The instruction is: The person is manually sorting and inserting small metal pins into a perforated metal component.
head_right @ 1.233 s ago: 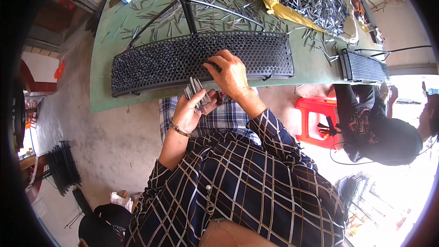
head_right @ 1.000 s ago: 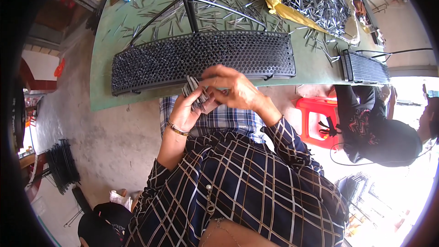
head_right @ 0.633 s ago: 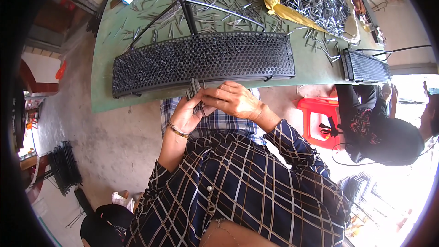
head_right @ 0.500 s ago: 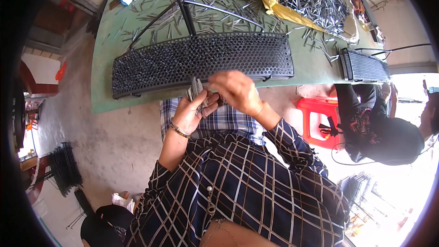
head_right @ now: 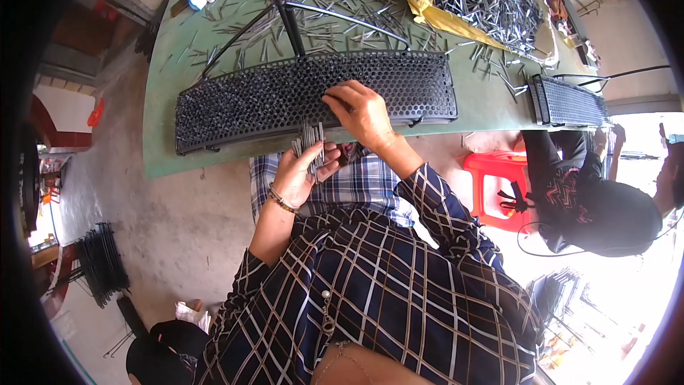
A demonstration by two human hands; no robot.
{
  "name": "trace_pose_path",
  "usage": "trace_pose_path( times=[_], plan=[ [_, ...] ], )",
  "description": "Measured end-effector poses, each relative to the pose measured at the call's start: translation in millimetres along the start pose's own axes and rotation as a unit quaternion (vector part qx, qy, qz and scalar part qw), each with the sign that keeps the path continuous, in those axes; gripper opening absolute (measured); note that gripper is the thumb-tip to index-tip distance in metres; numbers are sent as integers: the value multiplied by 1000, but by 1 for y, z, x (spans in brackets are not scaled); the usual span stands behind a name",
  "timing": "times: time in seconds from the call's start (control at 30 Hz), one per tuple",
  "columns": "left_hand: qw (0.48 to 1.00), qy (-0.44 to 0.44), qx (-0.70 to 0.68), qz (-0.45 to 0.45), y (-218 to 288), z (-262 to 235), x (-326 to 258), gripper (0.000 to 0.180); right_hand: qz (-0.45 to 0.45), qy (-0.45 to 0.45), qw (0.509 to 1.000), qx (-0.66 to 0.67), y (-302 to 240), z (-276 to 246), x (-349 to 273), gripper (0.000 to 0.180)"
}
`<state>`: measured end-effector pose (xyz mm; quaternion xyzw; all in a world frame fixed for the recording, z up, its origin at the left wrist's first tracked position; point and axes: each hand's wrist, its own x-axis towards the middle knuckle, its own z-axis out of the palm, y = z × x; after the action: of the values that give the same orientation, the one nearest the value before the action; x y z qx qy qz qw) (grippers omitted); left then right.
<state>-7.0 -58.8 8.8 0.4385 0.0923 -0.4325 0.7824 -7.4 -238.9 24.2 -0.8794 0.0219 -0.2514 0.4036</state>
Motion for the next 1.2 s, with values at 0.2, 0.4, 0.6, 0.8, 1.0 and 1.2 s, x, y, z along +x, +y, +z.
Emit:
trace_pose_path(
  times=[0.2, 0.4, 0.6, 0.8, 1.0, 1.2],
  plan=[
    [1000, 1, 1, 14, -2, -4, 0, 20, -105, 19, 991, -84, -6, 2, -2, 19],
    [999, -13, 3, 39, 1, -3, -3, 22, 101, -151, 980, 79, -32, -9, -8, 26],
    [999, 3, -21, 37, -4, -6, -4, 25, 184, -87, 954, 218, -32, -2, 0, 19],
    [999, 6, -3, 37, -7, -7, -5, 25, 34, -9, 993, 114, -37, 23, 18, 16],
    [998, 13, 28, 47, -3, -8, -10, 25, -50, -5, 995, 87, -26, 43, 18, 16],
    [999, 0, 15, 47, 2, -10, -13, 25, -169, -28, 985, -13, -23, 42, 17, 16]
  ],
)
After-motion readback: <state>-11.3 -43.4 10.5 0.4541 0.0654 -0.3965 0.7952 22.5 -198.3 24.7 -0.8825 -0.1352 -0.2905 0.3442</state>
